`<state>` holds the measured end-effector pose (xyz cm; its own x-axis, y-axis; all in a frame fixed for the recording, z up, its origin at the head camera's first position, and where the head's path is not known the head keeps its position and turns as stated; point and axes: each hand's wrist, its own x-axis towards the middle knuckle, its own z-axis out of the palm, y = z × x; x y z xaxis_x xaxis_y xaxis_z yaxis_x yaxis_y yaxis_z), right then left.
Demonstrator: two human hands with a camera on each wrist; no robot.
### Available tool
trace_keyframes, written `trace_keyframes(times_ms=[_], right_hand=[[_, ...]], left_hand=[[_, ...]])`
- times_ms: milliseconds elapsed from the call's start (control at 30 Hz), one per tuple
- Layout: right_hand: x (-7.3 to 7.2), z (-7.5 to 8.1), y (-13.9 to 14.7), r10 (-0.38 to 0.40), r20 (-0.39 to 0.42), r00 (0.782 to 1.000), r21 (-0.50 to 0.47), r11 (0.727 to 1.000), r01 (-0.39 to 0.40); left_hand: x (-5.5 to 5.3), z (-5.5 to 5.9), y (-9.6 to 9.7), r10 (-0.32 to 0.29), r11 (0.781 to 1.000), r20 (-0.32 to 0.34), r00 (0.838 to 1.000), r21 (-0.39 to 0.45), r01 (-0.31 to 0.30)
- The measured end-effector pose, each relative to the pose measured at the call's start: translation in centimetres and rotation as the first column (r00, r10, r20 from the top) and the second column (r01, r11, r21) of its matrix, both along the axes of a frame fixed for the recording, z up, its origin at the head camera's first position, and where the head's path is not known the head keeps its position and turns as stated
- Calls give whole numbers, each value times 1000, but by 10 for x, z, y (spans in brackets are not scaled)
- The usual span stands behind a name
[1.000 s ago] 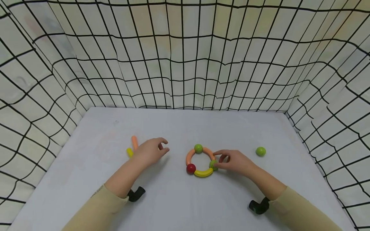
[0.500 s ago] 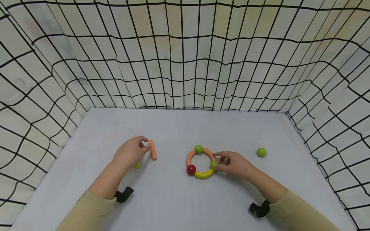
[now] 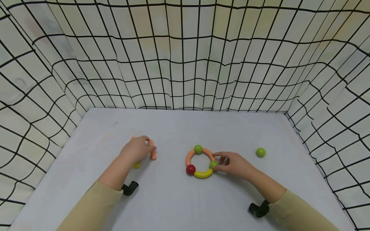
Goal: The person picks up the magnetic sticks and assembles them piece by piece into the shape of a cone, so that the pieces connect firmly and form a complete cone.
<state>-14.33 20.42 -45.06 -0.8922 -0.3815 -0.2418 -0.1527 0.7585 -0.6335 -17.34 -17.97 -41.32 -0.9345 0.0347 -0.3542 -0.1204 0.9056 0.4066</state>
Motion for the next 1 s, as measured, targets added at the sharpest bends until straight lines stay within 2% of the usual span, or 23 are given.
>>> trace_keyframes(times_ms=[267, 533, 1000], right_hand=[[-1, -1, -1, -3, 7, 1000, -5, 1000, 3], [-2, -4, 0, 7, -1, 1000, -9, 1000, -7], [-2, -2, -1, 0, 4, 1000, -2, 1000, 0]], left_hand=[[-2, -4, 6, -29, 1000, -9, 1000, -4, 29], [-2, -8, 8, -19, 999, -11, 1000, 28, 20], [0, -6, 7, -40, 998, -1, 999, 56, 40]])
